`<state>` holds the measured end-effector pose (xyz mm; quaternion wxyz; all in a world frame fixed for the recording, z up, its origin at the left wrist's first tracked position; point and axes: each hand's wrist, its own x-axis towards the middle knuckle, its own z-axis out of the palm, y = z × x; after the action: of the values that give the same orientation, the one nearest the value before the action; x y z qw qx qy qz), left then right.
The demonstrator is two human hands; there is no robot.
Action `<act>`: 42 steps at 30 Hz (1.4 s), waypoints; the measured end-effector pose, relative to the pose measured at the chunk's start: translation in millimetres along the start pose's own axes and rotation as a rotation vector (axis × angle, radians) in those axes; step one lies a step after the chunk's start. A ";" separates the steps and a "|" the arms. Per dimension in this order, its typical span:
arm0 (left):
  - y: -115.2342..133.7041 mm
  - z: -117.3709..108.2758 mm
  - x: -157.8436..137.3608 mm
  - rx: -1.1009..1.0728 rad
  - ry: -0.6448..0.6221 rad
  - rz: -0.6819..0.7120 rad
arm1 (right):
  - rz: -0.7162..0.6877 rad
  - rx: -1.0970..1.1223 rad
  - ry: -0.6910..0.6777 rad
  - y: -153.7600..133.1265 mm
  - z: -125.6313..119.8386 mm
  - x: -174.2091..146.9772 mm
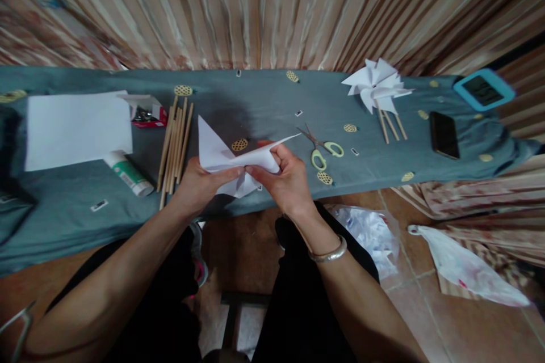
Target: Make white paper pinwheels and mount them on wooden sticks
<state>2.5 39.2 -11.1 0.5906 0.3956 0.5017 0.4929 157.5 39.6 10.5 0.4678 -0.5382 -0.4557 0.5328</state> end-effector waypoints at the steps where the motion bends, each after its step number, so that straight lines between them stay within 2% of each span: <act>1: 0.1 0.0 -0.3 -0.004 -0.002 -0.006 | -0.008 -0.012 0.004 0.1 -0.2 -0.1; 11: -1.4 1.2 -2.8 -0.074 0.013 -0.060 | -0.050 -0.053 0.012 -2.6 3.1 -6.0; 25: 1.5 3.0 -5.9 -0.148 0.044 -0.102 | 0.035 0.038 0.007 -6.0 8.2 -7.7; 29: 1.0 2.9 -7.0 -0.173 0.015 -0.097 | 0.043 0.041 0.016 -7.0 9.0 -7.2; 33: 2.0 2.3 -9.4 -0.166 -0.080 -0.075 | 0.053 -0.005 0.039 -10.1 4.6 -4.7; 35: 4.3 -3.5 -6.4 -0.202 -0.110 -0.037 | 0.044 -0.020 0.064 -11.5 -0.2 -3.1; 37: 8.3 -16.5 2.1 -0.222 -0.071 0.032 | 0.029 -0.026 0.085 -12.5 -5.8 -1.9; 39: 13.3 -35.8 15.8 -0.086 0.063 0.126 | 0.023 -0.022 0.097 -13.3 -10.6 -1.8; 41: 17.1 -56.9 31.9 0.308 0.249 0.278 | 0.026 -0.011 0.097 -14.0 -13.6 -3.0; 42: 18.0 -66.3 39.5 0.548 0.304 0.349 | 0.029 -0.007 0.092 -14.3 -14.4 -4.0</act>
<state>-65.6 79.7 -14.0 0.2884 0.5413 0.6222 0.4865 171.9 37.5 25.1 0.4783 -0.5704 -0.4278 0.5126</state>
